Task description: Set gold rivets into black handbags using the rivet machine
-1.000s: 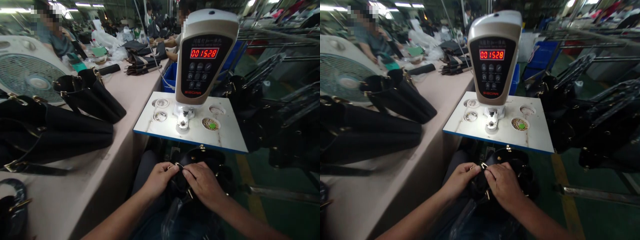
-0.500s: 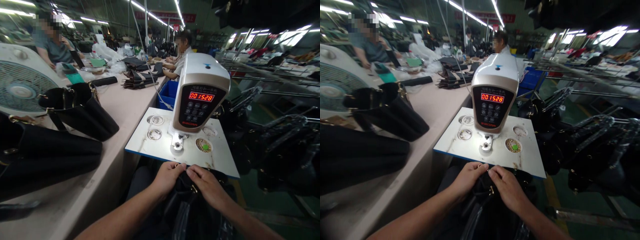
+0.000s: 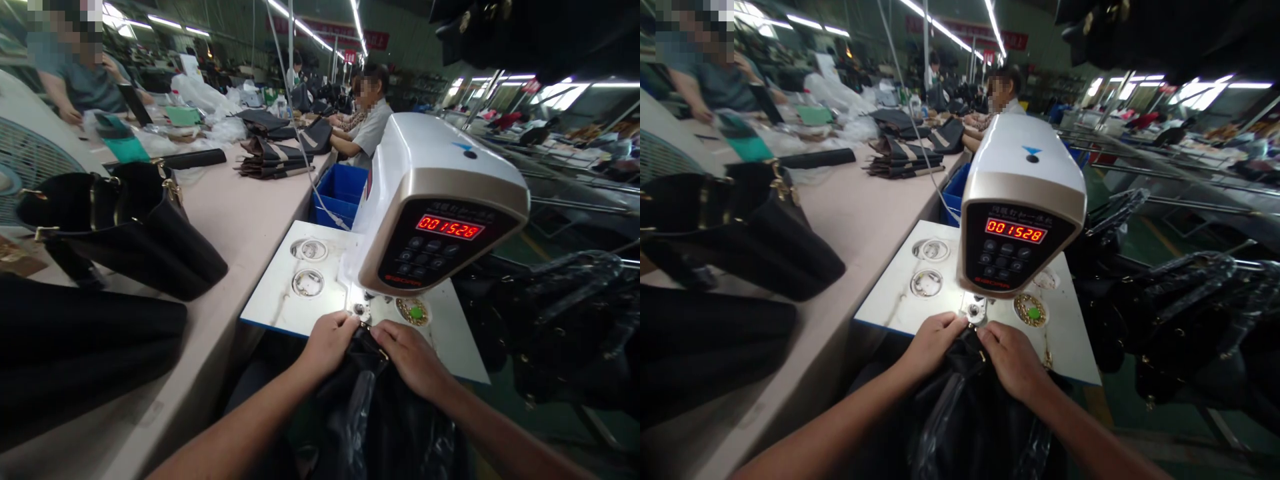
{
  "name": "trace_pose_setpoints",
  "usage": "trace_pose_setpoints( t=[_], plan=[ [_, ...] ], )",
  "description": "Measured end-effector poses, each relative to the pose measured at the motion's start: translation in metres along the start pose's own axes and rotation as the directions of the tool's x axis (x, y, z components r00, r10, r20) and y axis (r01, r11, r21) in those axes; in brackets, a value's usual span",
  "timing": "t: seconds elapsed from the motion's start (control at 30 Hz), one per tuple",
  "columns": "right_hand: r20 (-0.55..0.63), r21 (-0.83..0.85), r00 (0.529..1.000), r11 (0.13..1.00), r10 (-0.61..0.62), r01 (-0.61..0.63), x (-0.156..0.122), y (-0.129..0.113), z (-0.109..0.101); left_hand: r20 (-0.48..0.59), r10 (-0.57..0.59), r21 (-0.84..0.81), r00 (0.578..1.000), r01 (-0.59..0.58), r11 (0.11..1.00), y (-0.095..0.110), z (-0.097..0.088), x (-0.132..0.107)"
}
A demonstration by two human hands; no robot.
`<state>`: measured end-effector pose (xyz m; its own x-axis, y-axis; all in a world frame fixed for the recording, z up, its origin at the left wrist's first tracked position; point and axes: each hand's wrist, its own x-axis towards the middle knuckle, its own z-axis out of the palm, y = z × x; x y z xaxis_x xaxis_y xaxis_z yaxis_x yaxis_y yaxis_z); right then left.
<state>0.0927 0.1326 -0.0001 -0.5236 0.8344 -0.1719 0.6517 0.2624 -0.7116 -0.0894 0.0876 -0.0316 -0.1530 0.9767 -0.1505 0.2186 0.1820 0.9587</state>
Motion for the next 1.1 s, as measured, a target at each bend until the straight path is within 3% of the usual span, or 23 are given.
trace_pose_setpoints(
  t=[0.3,0.57,0.73,0.93,1.1],
  plan=[
    [0.081,0.04,0.996,0.998,0.043,-0.046,0.017,0.002,0.004,0.017,-0.079,-0.087,0.997,0.08,0.993,-0.019,0.0,0.022],
    [0.0,-0.123,0.999,0.991,0.054,-0.053,0.039,-0.005,-0.002,-0.057,-0.095,-0.078,0.994,0.091,0.993,-0.017,-0.001,0.037],
    [0.0,-0.094,0.996,0.991,0.094,-0.093,0.046,-0.002,-0.004,-0.057,-0.122,-0.08,0.991,0.118,0.99,-0.017,-0.001,0.044],
    [-0.085,-0.089,0.996,0.995,0.029,-0.036,0.053,0.004,-0.004,-0.049,-0.142,-0.084,0.989,0.137,0.987,-0.017,0.0,0.051],
    [-0.089,-0.127,0.996,0.992,0.014,-0.025,0.059,0.006,-0.006,-0.045,-0.129,-0.077,0.991,0.126,0.989,-0.019,0.002,0.059]
  ],
)
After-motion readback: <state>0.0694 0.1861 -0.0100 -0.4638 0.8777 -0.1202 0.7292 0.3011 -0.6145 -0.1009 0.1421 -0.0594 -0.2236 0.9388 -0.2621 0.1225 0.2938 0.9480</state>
